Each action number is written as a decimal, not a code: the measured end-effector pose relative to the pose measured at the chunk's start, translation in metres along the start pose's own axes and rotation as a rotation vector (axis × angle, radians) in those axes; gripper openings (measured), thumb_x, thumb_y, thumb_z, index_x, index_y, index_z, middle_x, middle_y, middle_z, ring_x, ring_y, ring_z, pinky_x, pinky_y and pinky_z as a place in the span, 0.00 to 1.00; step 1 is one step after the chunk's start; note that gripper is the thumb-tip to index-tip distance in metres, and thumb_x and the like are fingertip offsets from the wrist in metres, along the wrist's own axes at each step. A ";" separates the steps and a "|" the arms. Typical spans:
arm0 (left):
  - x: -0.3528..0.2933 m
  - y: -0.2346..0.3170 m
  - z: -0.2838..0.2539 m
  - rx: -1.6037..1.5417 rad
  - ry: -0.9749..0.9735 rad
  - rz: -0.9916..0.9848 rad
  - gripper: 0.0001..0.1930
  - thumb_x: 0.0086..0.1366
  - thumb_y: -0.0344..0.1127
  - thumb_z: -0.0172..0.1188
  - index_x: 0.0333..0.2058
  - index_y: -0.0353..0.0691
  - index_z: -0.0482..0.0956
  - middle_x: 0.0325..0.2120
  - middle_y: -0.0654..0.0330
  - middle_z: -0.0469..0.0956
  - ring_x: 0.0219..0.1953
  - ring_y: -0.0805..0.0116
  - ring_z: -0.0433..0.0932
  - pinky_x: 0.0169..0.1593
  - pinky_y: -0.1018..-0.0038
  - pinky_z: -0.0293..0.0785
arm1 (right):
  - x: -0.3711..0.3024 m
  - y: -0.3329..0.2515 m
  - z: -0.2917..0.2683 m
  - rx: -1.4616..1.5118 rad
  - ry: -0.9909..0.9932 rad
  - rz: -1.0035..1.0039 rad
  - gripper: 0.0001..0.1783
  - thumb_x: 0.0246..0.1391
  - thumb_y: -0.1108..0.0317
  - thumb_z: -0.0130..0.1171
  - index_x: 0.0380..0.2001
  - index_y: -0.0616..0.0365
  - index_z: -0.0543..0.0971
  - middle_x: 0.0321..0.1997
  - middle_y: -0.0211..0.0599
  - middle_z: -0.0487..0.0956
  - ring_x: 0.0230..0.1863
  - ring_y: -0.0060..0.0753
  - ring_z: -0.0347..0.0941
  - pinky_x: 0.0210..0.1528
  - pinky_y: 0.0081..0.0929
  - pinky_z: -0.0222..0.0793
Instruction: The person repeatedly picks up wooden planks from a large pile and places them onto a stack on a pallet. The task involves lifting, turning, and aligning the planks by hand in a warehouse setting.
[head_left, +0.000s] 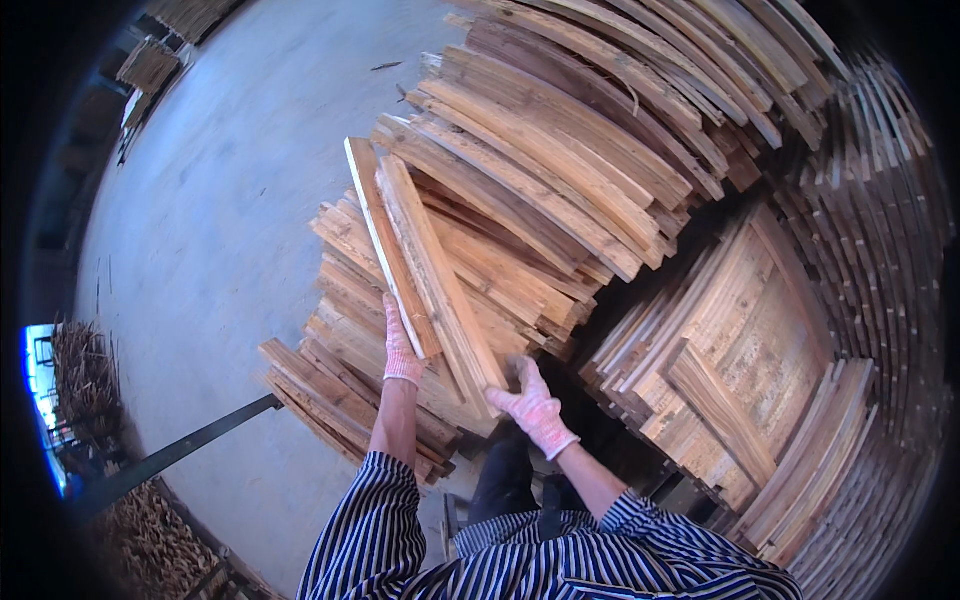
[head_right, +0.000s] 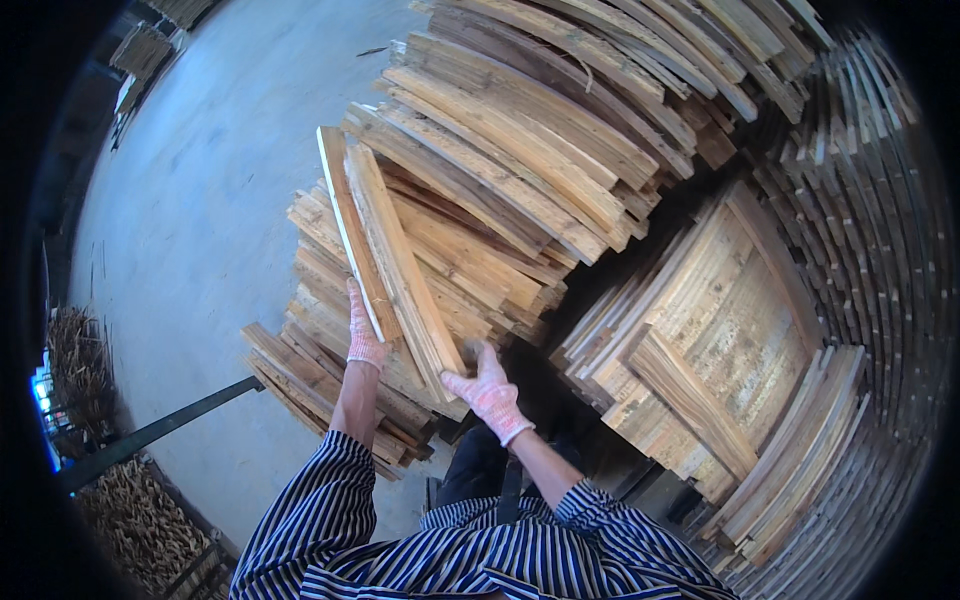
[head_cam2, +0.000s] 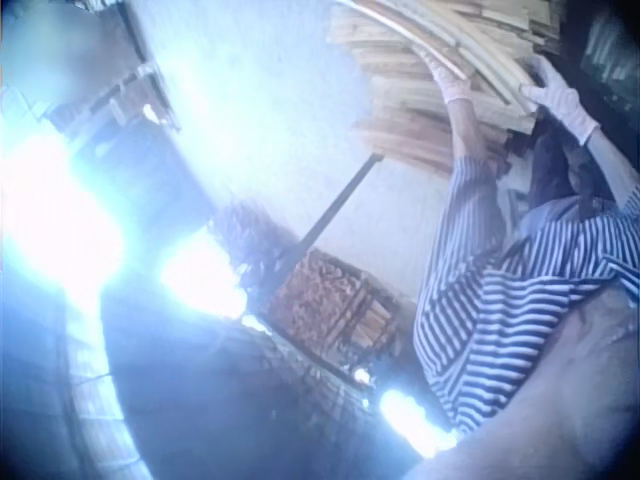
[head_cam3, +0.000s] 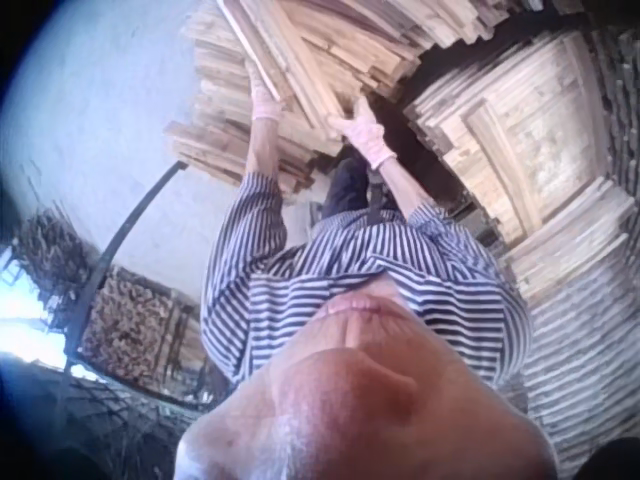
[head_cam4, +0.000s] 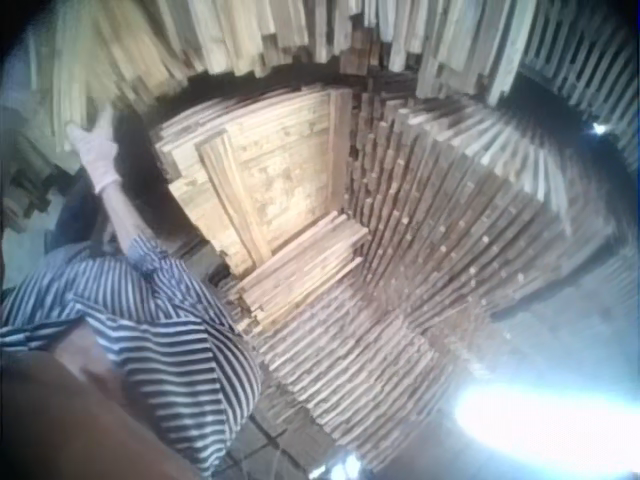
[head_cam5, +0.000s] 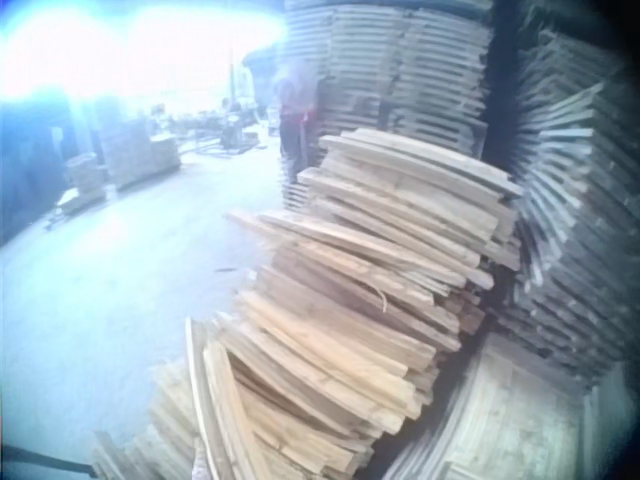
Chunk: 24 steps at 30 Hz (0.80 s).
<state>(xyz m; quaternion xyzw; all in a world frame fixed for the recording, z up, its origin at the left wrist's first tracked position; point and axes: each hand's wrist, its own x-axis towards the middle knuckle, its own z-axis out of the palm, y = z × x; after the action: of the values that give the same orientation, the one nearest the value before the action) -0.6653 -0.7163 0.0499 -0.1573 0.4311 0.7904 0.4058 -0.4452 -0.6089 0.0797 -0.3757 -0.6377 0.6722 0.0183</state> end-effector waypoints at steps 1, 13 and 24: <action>-0.005 0.002 -0.012 0.015 0.032 0.054 0.58 0.55 0.80 0.54 0.72 0.43 0.51 0.66 0.47 0.63 0.67 0.48 0.66 0.66 0.50 0.70 | 0.016 -0.022 0.003 -0.094 -0.084 -0.049 0.47 0.47 0.50 0.76 0.63 0.63 0.67 0.61 0.53 0.74 0.65 0.47 0.68 0.68 0.40 0.63; 0.005 -0.003 0.001 -0.040 0.181 0.122 0.42 0.63 0.62 0.63 0.67 0.43 0.65 0.60 0.54 0.72 0.60 0.58 0.73 0.62 0.60 0.72 | 0.165 -0.085 0.017 -0.613 -0.264 0.065 0.71 0.38 0.27 0.70 0.73 0.65 0.54 0.70 0.60 0.67 0.71 0.53 0.65 0.71 0.39 0.60; -0.191 -0.050 0.027 0.198 0.113 -0.096 0.18 0.63 0.35 0.64 0.51 0.39 0.77 0.42 0.62 0.80 0.47 0.68 0.78 0.53 0.69 0.76 | -0.032 -0.019 -0.029 0.474 -0.398 0.480 0.41 0.51 0.50 0.74 0.60 0.67 0.73 0.55 0.43 0.80 0.52 0.32 0.78 0.56 0.29 0.75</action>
<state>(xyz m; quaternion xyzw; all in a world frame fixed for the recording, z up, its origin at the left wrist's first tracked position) -0.5051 -0.7762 0.1525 -0.1810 0.5213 0.7134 0.4318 -0.4159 -0.5968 0.1145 -0.3616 -0.3501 0.8457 -0.1773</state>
